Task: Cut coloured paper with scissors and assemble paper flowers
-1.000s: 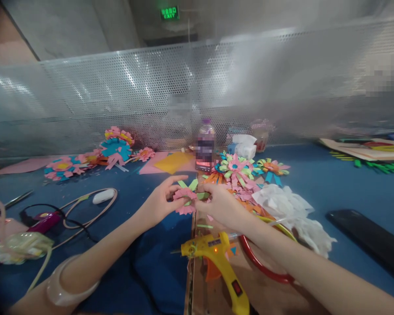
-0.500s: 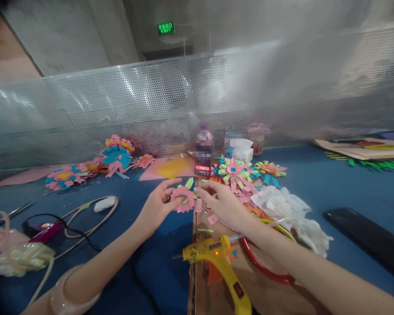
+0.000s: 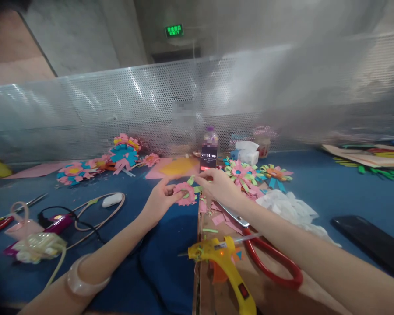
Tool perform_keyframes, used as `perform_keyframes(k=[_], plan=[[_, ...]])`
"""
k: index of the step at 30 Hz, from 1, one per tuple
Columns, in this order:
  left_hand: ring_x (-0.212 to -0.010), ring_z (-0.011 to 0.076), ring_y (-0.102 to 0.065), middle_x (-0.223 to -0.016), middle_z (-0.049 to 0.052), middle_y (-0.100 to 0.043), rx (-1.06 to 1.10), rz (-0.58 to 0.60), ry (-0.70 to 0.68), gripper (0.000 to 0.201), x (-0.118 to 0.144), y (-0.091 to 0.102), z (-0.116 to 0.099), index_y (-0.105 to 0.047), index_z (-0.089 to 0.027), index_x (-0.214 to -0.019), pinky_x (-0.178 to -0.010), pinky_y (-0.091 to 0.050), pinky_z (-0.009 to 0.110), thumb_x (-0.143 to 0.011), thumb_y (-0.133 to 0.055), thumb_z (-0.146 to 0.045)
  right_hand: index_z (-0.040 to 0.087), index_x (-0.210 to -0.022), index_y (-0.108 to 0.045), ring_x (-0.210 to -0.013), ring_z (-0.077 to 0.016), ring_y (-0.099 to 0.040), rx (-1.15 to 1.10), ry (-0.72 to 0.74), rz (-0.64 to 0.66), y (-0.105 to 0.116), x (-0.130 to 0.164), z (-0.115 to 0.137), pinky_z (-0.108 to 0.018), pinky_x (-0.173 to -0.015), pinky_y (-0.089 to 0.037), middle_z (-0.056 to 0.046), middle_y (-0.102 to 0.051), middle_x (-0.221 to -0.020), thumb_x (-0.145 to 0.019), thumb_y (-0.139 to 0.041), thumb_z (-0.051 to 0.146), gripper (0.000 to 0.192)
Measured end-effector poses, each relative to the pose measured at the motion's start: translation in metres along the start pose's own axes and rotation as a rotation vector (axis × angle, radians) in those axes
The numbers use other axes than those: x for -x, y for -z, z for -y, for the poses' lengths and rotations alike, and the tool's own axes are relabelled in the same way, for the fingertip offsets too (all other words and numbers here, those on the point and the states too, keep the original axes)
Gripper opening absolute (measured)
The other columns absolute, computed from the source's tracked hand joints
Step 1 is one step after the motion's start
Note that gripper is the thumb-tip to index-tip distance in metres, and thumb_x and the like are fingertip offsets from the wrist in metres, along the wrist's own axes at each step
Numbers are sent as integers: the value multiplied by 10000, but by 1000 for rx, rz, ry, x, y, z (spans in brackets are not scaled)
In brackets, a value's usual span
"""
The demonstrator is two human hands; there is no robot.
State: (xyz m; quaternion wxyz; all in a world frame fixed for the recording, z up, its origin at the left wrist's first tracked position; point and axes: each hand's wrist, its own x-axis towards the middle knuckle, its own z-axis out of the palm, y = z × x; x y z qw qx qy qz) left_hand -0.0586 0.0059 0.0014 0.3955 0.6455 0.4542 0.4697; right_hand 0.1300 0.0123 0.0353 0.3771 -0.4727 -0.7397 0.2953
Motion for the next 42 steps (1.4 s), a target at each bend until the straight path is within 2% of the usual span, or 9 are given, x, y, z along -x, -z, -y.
perform_keyframes(k=[6, 14, 20, 22, 25, 31, 37, 42], plan=[[-578, 111, -514, -666, -6, -594, -45, 20, 7, 519, 1, 1, -1, -453, -168, -1164, -541, -356, 220, -699, -649, -289, 165, -719, -660, -531, -98, -457, -46, -78, 33, -5, -9, 0, -247, -496, -348, -28, -600, -672, -789, -508, 420, 306], [-553, 97, -487, -641, -24, -566, -35, 85, 14, 548, 3, 1, -2, -440, -165, -1171, -516, -343, 210, -686, -663, -287, 159, -698, -655, -507, -82, -404, 19, -64, 39, -3, -8, 2, -235, -472, -301, -10, -546, -605, -786, -516, 403, 294], [-550, 99, -483, -634, -26, -565, -36, 96, 1, 543, 4, -1, -2, -442, -167, -1165, -505, -340, 212, -687, -665, -298, 172, -634, -602, -394, -60, -313, -6, -93, 69, -4, -8, 4, -226, -383, -217, 38, -374, -471, -784, -520, 421, 302], [-562, 107, -500, -650, -19, -580, -33, 92, 2, 544, 4, -1, -3, -443, -169, -1162, -514, -352, 218, -684, -668, -299, 175, -637, -590, -402, -61, -326, -39, -96, 71, -4, -7, 4, -224, -383, -236, 37, -387, -483, -781, -523, 441, 310], [-586, 119, -534, -693, -3, -612, -20, 80, 8, 550, 4, 0, -4, -439, -173, -1167, -535, -376, 228, -684, -667, -306, 183, -686, -582, -457, -72, -398, -105, -64, 101, -6, -5, 2, -226, -419, -317, 15, -499, -578, -759, -545, 472, 301], [-623, 141, -581, -738, 20, -647, -28, 57, 1, 569, 3, 1, -2, -436, -164, -1172, -562, -412, 242, -680, -668, -331, 182, -788, -589, -676, -120, -568, -174, 62, 91, -17, -5, -2, -244, -605, -437, -23, -626, -776, -698, -645, 360, 207], [-623, 140, -582, -718, 14, -646, -44, 49, -8, 550, 3, 1, -1, -441, -168, -1166, -564, -411, 236, -693, -660, -343, 177, -828, -574, -679, -125, -573, -153, 90, 44, -25, -8, -6, -254, -615, -446, -21, -617, -766, -708, -632, 335, 207], [-671, 160, -604, -739, 24, -650, -37, 53, -7, 559, 3, 2, 0, -429, -164, -1180, -599, -428, 252, -699, -653, -342, 172, -909, -533, -708, -127, -570, -158, 95, 12, -30, -4, -6, -253, -620, -455, -19, -605, -812, -686, -643, 296, 277]])
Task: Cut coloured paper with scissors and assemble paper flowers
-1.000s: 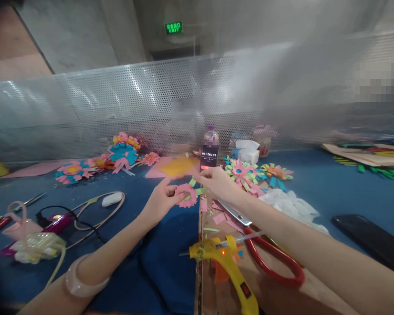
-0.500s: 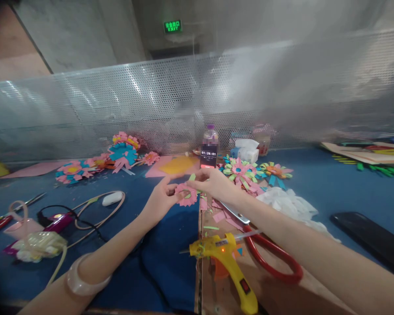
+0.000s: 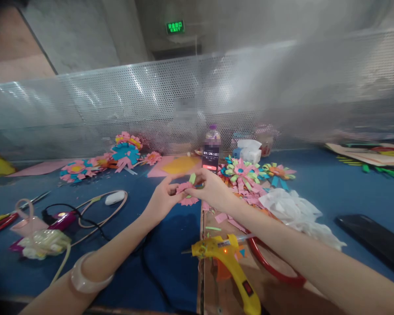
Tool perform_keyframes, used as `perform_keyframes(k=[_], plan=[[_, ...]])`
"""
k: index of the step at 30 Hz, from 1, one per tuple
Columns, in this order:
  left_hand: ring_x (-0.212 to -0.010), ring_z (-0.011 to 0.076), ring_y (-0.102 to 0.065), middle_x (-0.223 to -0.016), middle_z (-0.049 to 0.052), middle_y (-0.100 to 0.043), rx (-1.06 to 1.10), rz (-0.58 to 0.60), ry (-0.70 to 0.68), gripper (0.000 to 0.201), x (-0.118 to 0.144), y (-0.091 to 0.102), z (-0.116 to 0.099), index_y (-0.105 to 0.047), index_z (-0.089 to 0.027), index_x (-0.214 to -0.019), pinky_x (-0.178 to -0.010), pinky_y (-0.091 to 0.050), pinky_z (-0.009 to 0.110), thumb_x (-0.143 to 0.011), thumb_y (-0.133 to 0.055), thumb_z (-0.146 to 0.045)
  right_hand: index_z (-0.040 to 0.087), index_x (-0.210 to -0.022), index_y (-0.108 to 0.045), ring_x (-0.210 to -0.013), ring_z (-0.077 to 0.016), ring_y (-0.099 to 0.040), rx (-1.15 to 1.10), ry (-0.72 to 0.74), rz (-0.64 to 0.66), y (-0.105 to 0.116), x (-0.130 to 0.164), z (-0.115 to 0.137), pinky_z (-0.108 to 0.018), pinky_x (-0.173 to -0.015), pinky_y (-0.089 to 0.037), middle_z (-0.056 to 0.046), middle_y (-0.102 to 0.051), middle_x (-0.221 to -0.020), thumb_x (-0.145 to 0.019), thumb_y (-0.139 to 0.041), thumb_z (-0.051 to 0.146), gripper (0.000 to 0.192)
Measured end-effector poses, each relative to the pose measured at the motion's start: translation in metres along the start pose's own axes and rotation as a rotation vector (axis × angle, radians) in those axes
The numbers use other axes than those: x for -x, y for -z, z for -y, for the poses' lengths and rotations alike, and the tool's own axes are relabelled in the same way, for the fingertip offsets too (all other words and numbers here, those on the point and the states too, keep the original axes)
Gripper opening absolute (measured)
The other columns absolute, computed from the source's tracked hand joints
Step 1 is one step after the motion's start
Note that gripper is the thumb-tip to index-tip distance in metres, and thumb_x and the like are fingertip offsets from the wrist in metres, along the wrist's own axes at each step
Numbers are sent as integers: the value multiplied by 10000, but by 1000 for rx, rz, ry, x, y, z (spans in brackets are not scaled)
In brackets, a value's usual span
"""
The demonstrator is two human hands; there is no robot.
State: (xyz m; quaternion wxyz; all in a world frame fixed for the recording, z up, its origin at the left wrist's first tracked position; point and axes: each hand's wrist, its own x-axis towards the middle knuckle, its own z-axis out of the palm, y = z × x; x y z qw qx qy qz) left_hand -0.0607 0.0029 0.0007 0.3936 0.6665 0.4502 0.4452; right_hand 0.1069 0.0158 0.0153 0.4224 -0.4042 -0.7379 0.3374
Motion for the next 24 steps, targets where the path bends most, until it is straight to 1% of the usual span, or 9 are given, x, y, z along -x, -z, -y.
perform_keyframes(k=[3, 7, 11, 14, 18, 21, 24], plan=[[-678, 170, -611, -730, 23, -648, 2, 12, -9, 553, 0, -1, 0, -426, -167, -1183, -619, -440, 271, -707, -645, -340, 168, -895, -534, -691, -124, -569, 23, 17, -34, -2, 1, -2, -251, -608, -449, -17, -605, -791, -700, -616, 270, 235], [-679, 175, -608, -712, 17, -635, -5, 26, -8, 542, 0, -1, 1, -431, -168, -1177, -617, -439, 277, -704, -646, -321, 165, -866, -545, -663, -119, -569, 22, 6, -20, -2, -1, -1, -241, -590, -440, -13, -608, -761, -711, -597, 249, 184], [-660, 164, -594, -652, -13, -588, -19, 40, -10, 544, 0, 0, 2, -431, -174, -1189, -597, -420, 260, -703, -646, -291, 163, -821, -549, -628, -110, -561, 11, -38, -8, 0, -2, 1, -236, -582, -432, 4, -599, -711, -681, -619, 224, 168], [-641, 158, -583, -619, -29, -553, -7, 50, -8, 570, 0, 0, 2, -423, -169, -1203, -577, -412, 253, -695, -653, -286, 163, -866, -550, -563, -98, -538, -14, -94, 9, 1, -2, 2, -228, -530, -412, 17, -583, -668, -664, -632, 217, 225], [-671, 167, -595, -669, -5, -585, 13, 72, 7, 577, -1, 1, 2, -424, -164, -1204, -603, -426, 267, -692, -657, -290, 163, -967, -519, -502, -82, -498, -109, -135, 23, 2, -2, 1, -210, -457, -368, 36, -548, -634, -655, -648, 216, 342], [-695, 175, -604, -720, 16, -614, 28, 80, 24, 586, 0, 1, 2, -423, -163, -1204, -630, -440, 282, -685, -664, -287, 159, -974, -510, -479, -70, -471, -163, -158, 18, 1, -3, -2, -198, -430, -345, 49, -520, -608, -650, -658, 196, 359], [-709, 178, -610, -727, 18, -616, 49, 79, 30, 577, 0, 0, 1, -427, -162, -1198, -633, -446, 283, -686, -662, -284, 154, -962, -518, -479, -67, -466, -193, -165, 23, 1, -4, -5, -199, -431, -347, 49, -512, -601, -652, -666, 196, 346]])
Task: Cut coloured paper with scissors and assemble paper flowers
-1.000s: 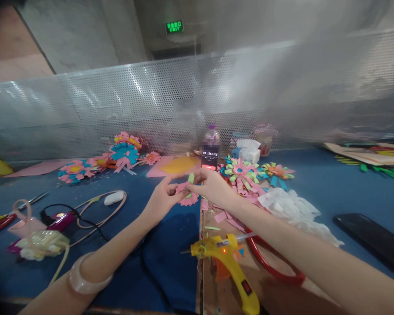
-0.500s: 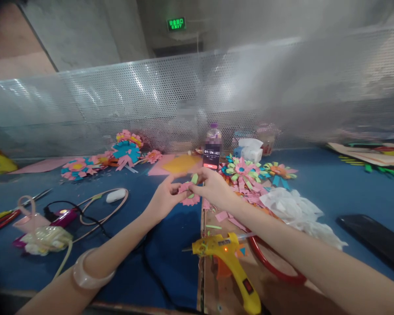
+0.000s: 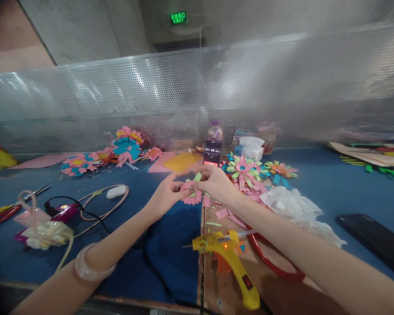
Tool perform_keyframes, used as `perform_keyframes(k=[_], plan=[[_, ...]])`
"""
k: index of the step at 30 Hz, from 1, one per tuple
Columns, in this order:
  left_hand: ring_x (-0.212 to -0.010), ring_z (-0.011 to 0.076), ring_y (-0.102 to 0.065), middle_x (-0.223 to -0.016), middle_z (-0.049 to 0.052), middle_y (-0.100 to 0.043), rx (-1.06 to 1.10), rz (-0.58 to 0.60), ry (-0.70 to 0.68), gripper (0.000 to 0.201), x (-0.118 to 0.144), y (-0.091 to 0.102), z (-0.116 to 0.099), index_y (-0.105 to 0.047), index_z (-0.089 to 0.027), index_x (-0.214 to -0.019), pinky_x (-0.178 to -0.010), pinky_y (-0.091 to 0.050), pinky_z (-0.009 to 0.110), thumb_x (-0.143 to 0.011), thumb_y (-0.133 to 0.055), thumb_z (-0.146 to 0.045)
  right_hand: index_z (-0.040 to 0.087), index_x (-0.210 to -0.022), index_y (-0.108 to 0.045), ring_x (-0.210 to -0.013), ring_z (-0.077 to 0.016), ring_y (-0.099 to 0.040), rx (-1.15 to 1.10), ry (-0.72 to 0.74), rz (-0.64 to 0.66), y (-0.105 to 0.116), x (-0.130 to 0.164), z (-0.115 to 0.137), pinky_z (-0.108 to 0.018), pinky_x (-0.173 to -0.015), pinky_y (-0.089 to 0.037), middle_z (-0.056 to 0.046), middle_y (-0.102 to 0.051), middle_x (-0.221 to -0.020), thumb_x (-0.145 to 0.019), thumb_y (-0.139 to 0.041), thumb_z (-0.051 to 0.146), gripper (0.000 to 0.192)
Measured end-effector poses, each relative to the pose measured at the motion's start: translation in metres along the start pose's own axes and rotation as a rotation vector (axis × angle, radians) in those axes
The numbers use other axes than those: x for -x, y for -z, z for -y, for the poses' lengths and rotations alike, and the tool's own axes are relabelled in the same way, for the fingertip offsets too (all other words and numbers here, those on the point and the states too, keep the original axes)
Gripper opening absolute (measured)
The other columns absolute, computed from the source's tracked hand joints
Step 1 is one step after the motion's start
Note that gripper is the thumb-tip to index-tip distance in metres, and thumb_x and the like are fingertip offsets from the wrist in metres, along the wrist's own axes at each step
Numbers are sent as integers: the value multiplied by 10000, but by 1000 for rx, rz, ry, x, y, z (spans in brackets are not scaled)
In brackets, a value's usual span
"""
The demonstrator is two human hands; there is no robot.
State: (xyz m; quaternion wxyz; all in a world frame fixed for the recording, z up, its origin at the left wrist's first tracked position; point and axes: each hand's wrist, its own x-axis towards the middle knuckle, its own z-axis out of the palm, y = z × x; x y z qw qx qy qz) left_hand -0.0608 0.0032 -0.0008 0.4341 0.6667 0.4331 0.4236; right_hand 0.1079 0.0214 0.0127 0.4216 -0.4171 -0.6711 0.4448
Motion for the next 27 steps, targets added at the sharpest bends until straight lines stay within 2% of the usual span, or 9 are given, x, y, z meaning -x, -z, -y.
perform_keyframes(k=[6, 10, 13, 16, 20, 27], plan=[[-675, 181, -611, -627, -21, -571, -1, -45, 10, 588, -2, 2, -1, -440, -146, -1170, -603, -439, 274, -658, -684, -302, 176, -1158, -472, -563, -105, -539, 86, 9, 74, 7, 3, 6, -238, -509, -424, 3, -592, -707, -696, -664, 309, 518], [-682, 173, -608, -733, 32, -640, 9, -65, 15, 583, -3, 7, -3, -428, -143, -1190, -625, -447, 285, -678, -665, -292, 205, -1001, -607, -729, -148, -585, 265, 35, 53, 16, 11, 8, -272, -633, -452, -45, -646, -856, -776, -554, 435, 326], [-680, 172, -602, -735, 37, -644, -25, -77, -14, 542, -4, 12, -4, -452, -139, -1180, -623, -443, 282, -694, -643, -283, 212, -889, -647, -769, -157, -585, 329, 16, 33, 21, 15, 1, -284, -687, -437, -31, -656, -873, -804, -501, 442, 286], [-642, 165, -590, -684, 22, -629, -46, -70, -38, 519, -5, 16, -4, -481, -135, -1157, -591, -432, 270, -685, -643, -280, 205, -843, -649, -716, -149, -569, 301, -29, 60, 21, 18, -7, -279, -660, -423, -12, -644, -790, -806, -484, 444, 294], [-596, 142, -564, -662, 6, -609, -63, -35, -38, 520, -7, 20, -2, -477, -139, -1156, -549, -398, 242, -683, -640, -279, 200, -823, -647, -560, -114, -488, 234, -65, 128, 20, 18, -11, -248, -541, -373, 13, -572, -654, -791, -495, 456, 300], [-557, 115, -528, -634, -13, -574, -106, -14, -20, 526, -7, 20, 0, -444, -141, -1181, -502, -329, 208, -710, -621, -294, 199, -789, -653, -673, -137, -548, 199, -78, 96, 19, 17, -16, -259, -646, -398, 2, -626, -735, -776, -520, 424, 261]])
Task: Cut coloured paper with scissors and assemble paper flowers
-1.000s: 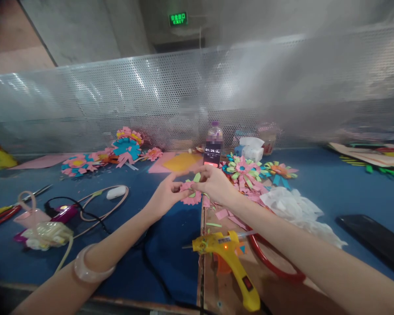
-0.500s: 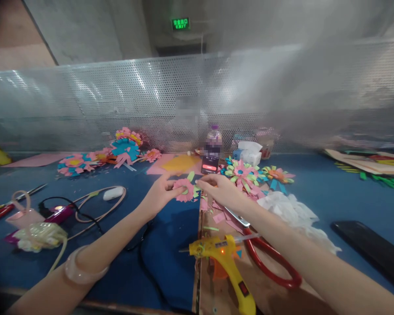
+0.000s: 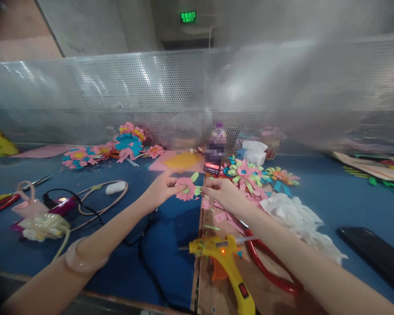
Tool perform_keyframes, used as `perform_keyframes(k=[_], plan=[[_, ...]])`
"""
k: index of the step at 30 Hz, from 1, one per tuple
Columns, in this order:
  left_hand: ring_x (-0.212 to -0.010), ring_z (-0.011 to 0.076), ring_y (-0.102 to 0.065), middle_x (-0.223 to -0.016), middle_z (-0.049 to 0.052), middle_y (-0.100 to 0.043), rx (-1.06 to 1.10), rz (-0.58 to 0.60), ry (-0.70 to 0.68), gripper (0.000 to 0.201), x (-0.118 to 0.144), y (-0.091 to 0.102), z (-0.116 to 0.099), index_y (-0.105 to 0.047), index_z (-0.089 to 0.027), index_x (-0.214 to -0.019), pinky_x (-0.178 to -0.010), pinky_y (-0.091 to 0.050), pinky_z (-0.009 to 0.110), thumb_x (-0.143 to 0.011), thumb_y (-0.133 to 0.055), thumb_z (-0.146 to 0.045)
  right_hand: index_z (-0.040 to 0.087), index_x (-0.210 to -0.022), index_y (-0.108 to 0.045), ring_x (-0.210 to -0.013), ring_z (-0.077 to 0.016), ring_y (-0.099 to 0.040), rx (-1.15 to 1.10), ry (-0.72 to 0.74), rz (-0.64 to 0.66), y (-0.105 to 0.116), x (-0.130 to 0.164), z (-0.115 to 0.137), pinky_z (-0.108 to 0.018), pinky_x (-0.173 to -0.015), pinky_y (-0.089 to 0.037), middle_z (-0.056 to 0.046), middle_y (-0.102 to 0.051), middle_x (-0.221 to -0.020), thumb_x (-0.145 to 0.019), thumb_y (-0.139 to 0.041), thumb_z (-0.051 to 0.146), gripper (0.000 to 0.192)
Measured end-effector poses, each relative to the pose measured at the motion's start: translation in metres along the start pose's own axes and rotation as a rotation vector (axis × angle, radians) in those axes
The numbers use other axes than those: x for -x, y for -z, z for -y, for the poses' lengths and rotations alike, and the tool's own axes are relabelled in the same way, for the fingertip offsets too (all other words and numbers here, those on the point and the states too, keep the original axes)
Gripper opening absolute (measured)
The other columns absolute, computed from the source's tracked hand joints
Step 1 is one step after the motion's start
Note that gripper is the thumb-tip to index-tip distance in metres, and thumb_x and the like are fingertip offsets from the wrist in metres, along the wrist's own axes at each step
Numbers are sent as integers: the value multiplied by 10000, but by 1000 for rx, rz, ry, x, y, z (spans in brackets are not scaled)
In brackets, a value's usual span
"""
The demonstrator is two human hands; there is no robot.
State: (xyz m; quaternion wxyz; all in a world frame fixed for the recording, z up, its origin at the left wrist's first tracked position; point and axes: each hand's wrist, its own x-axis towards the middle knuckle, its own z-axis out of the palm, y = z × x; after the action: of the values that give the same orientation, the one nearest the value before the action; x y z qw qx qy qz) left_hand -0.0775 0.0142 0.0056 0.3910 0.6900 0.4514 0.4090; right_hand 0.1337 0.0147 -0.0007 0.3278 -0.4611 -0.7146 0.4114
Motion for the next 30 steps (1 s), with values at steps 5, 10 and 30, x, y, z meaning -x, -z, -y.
perform_keyframes(k=[5, 10, 30], plan=[[-583, 126, -541, -670, 0, -594, -48, 15, 15, 544, 1, 0, -1, -430, -153, -1196, -522, -346, 216, -709, -625, -299, 191, -754, -656, -609, -127, -512, 47, -12, -34, 0, 1, -1, -246, -581, -367, 8, -601, -668, -766, -521, 445, 287], [-538, 109, -495, -592, -38, -531, -81, 16, 10, 524, 1, -1, -2, -434, -150, -1181, -493, -296, 204, -717, -621, -306, 184, -735, -669, -577, -124, -495, 72, -24, -60, -1, 2, 1, -247, -563, -356, 3, -597, -619, -755, -526, 452, 304], [-585, 141, -570, -668, 9, -623, -32, 5, 4, 574, 3, -3, -2, -466, -138, -1190, -524, -368, 222, -678, -651, -317, 161, -744, -683, -493, -94, -412, 12, -51, -61, -2, 5, 7, -234, -471, -303, -15, -586, -602, -743, -542, 414, 290]])
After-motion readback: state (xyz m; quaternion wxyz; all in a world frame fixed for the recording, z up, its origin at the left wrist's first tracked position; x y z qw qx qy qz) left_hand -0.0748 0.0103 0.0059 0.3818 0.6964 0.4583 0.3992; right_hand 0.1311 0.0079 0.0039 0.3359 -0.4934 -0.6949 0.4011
